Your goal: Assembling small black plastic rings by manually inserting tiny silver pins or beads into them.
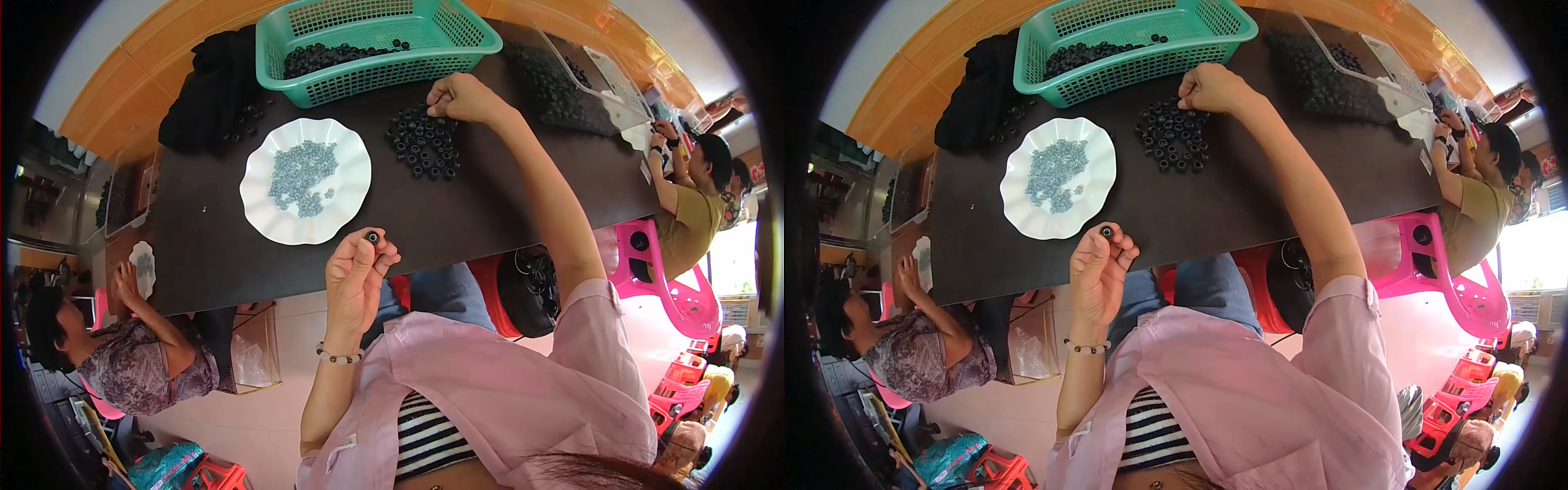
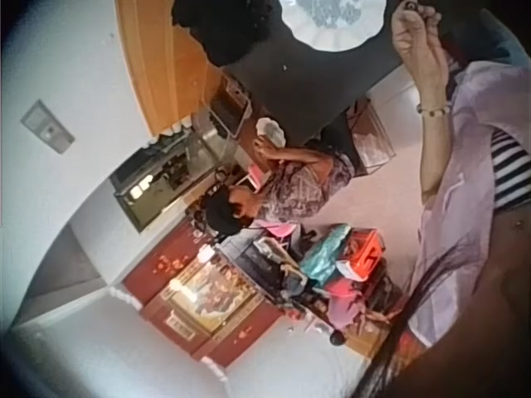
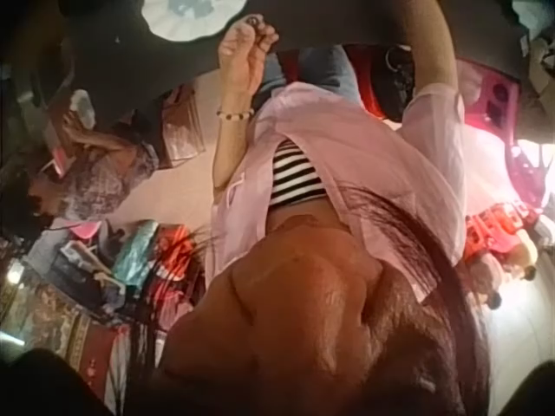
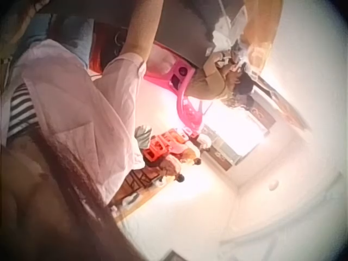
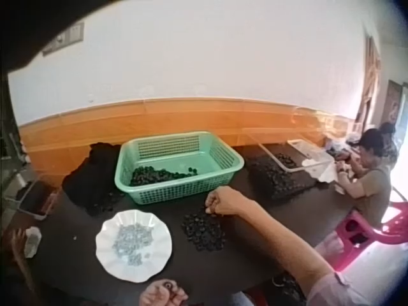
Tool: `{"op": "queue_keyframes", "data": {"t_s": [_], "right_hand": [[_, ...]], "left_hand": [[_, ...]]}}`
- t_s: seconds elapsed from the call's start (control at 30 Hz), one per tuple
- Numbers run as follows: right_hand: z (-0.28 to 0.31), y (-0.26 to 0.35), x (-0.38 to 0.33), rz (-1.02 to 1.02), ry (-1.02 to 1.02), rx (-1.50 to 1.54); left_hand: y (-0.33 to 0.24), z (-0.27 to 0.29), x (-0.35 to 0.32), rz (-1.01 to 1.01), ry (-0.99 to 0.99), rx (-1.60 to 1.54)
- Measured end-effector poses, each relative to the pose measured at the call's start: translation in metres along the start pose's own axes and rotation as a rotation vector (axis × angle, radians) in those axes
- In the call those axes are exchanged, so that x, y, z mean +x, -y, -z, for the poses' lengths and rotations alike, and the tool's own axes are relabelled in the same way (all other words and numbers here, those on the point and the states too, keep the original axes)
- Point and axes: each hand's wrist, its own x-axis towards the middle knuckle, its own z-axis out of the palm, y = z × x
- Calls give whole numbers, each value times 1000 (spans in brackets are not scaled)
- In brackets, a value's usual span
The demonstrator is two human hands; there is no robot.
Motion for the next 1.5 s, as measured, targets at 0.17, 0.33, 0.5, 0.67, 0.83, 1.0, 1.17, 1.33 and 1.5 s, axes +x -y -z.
{"op": "queue_keyframes", "data": {"t_s": [0.17, 0.33, 0.5, 0.67, 0.83, 1.0, 1.17, 1.33, 1.5], "right_hand": [[-2, 8, 0, -36, 18, -70], [-4, -14, -4, 24, -41, 227], [4, 6, -35, -51, -99, 656], [-1, 3, -63, -4, -8, 1097], [-6, 15, -88, 8, 32, 1208], [-13, 28, -105, 34, -1, 1176], [-25, 38, -121, 64, -25, 1067], [-39, 75, -146, 127, 50, 1085], [-44, 104, -160, 207, 188, 1106]], "left_hand": [[1, 2, -1, 0, -3, -6], [2, 2, 0, -6, 8, -14], [2, 3, 0, -14, 10, -12], [3, 2, 0, -14, 12, -12], [4, 3, -2, -22, 23, 0], [6, 6, -3, -40, 39, -45], [4, -1, -7, -31, 2, -40], [-3, -7, -12, 48, -4, -1], [-6, -10, -17, 45, -12, -26]]}}
